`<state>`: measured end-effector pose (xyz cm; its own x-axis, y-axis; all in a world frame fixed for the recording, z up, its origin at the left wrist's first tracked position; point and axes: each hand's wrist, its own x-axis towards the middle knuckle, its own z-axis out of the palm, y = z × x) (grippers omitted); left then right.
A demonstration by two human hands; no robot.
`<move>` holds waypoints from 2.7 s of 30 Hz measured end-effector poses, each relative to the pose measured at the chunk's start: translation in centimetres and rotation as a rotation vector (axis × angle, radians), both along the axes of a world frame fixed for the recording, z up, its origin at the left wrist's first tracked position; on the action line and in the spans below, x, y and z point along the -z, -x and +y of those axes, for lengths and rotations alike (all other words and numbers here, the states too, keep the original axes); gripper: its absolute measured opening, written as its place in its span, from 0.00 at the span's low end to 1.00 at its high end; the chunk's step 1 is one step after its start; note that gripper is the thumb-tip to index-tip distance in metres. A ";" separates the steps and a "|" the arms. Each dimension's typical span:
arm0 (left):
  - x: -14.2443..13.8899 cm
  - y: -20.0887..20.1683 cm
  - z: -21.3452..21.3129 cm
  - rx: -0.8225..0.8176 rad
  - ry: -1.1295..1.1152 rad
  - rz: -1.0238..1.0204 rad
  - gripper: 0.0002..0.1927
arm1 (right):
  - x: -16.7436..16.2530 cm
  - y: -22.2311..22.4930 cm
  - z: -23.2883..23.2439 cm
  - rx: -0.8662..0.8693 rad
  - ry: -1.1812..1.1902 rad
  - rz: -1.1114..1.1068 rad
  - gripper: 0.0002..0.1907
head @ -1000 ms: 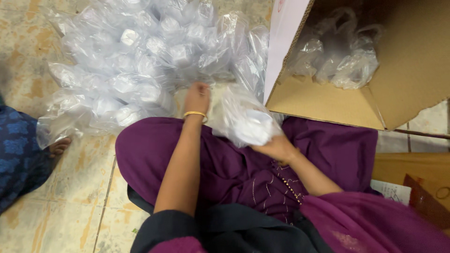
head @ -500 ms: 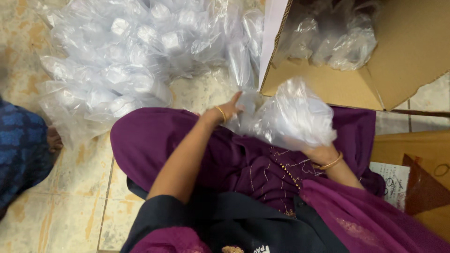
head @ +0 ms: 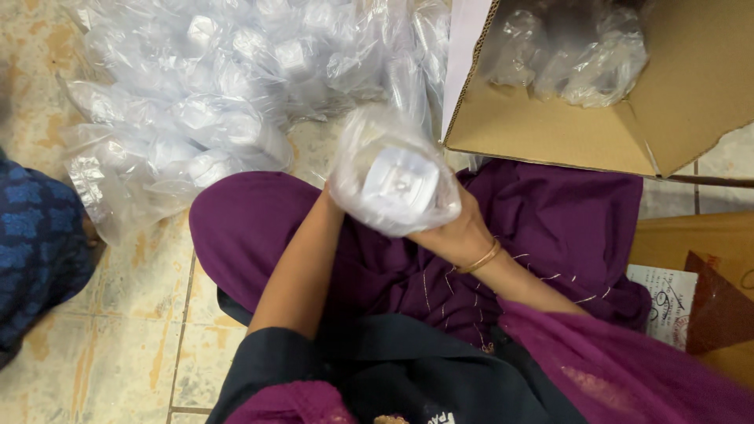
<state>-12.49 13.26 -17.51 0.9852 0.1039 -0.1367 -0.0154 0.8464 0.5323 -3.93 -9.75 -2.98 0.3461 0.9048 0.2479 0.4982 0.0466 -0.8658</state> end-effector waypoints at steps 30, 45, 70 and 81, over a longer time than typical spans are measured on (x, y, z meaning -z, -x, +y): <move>2.5 0.4 -3.2 0.588 -1.821 0.268 0.27 | -11.7 -6.3 -0.7 -0.140 0.052 -0.365 0.32; -21.7 -6.8 -15.4 -0.313 -2.090 0.021 0.48 | -18.1 -10.4 -18.4 0.047 -0.055 -0.673 0.43; -18.5 -3.3 -10.0 -0.697 -1.606 0.334 0.20 | 3.2 -21.9 14.3 0.173 0.179 -0.940 0.51; -6.4 -7.6 -1.3 -0.729 -1.737 0.658 0.26 | 1.0 -17.1 10.9 0.383 0.024 -0.887 0.49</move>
